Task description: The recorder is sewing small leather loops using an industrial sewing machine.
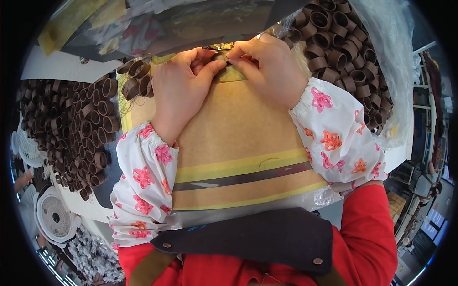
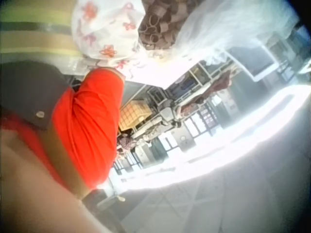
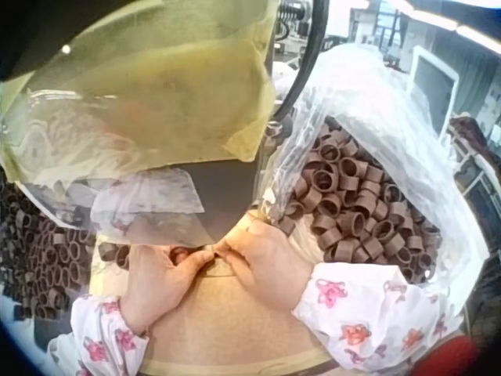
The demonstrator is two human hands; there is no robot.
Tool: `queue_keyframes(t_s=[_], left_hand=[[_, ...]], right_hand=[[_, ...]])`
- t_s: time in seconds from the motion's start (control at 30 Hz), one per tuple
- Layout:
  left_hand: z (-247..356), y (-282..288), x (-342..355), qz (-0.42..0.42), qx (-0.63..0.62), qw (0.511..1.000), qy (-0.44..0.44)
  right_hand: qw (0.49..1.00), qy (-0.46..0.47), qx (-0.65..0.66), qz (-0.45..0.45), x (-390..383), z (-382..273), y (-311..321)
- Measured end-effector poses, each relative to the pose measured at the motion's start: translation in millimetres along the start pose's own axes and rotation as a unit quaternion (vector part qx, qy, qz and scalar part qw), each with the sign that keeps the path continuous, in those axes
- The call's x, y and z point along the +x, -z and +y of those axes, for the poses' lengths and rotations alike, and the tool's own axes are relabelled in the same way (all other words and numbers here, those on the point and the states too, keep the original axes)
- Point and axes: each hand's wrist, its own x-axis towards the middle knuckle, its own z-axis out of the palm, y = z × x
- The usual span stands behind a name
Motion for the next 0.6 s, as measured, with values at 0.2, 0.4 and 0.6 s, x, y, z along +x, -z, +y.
queue_keyframes(t_s=[0.2, 0.4, 0.6], left_hand=[[-4.6, -3.6, 4.5, 0.001, -0.011, 1.000, 0.009], [-5.6, -3.1, 4.6, -0.008, 0.005, 1.000, 0.003], [-6.0, -0.2, 6.5, -0.053, -0.067, 0.996, 0.036]], right_hand=[[1.000, -0.009, -0.003, 0.011, 0.8, 1.4, -0.6], [0.999, -0.031, -0.008, -0.013, 2.1, -0.8, -0.6], [0.994, -0.069, -0.074, -0.031, 3.4, -8.4, 3.9]])
